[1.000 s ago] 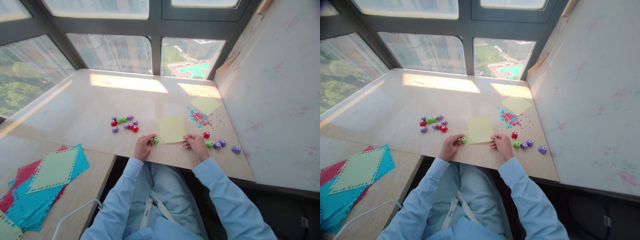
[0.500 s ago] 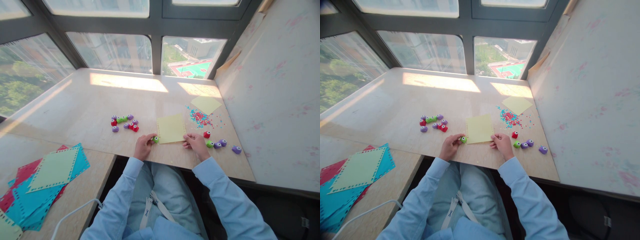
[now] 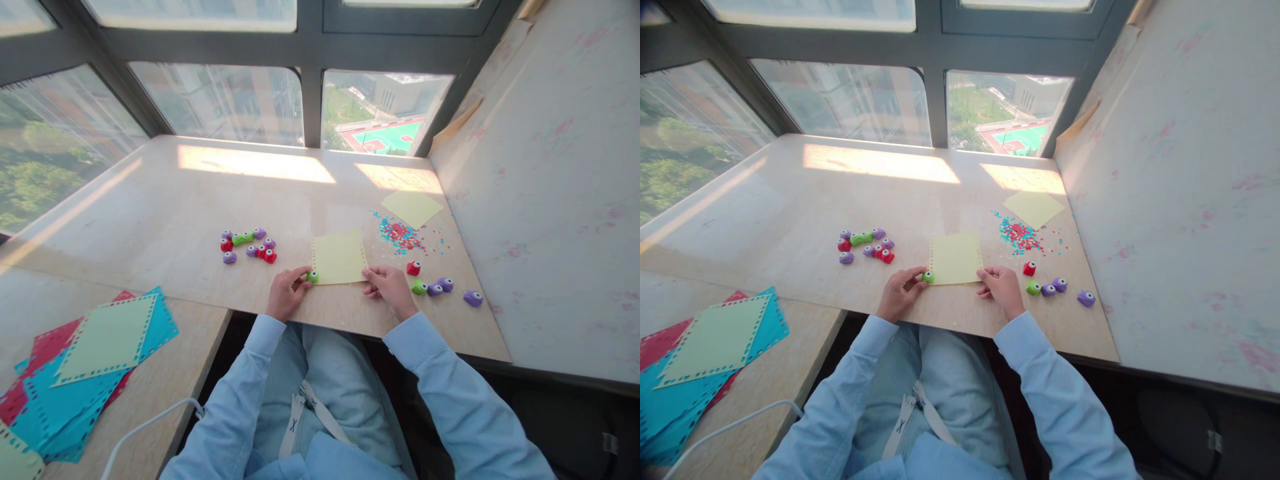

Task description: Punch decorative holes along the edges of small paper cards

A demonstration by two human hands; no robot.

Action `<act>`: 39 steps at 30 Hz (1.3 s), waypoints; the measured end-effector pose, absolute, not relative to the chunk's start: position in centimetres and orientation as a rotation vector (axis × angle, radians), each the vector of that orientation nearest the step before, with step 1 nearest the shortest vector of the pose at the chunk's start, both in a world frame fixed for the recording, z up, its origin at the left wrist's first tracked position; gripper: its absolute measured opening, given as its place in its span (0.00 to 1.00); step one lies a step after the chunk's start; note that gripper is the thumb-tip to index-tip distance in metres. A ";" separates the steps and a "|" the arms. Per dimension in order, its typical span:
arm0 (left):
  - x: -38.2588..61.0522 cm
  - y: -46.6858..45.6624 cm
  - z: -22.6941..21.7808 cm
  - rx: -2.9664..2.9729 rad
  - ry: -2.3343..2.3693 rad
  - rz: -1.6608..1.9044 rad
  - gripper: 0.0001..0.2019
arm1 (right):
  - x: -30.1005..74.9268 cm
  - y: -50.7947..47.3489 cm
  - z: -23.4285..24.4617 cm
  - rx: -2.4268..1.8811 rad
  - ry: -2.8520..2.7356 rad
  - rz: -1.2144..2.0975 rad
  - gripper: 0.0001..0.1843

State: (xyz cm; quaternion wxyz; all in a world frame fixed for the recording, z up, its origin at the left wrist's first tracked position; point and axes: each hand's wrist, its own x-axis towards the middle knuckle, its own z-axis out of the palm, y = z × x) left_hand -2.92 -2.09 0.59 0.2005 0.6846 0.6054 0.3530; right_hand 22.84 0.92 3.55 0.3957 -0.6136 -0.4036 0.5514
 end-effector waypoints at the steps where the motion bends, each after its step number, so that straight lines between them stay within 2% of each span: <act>1: -2.9 -2.1 0.6 1.917 1.691 0.987 0.16 | 22.9 0.9 3.5 -1.558 -1.046 1.397 0.19; 3: -2.9 -2.1 0.7 1.922 1.681 0.997 0.15 | 23.2 0.9 3.5 -1.579 -1.166 1.376 0.20; 5: -2.9 -2.2 0.7 1.920 1.657 1.019 0.14 | 23.6 0.9 3.8 -1.641 -1.384 1.216 0.21; 9: -2.8 -2.2 0.8 1.882 1.608 1.057 0.15 | 23.7 0.6 4.9 -1.736 -1.759 0.484 0.18; 11: -2.7 -2.2 0.9 1.863 1.591 1.065 0.14 | 23.3 0.6 5.1 -1.617 -1.939 0.298 0.16; 17: -2.7 -2.3 1.2 1.876 1.578 1.052 0.10 | 21.7 1.7 2.7 -1.111 -2.420 0.303 0.19; 22: -2.3 -2.4 1.3 1.883 1.665 1.025 0.11 | 21.5 1.8 1.1 -1.099 -2.470 0.306 0.18; 39: -2.3 -3.1 2.6 1.948 1.722 0.929 0.11 | 21.5 1.3 1.9 -1.144 -2.477 0.264 0.17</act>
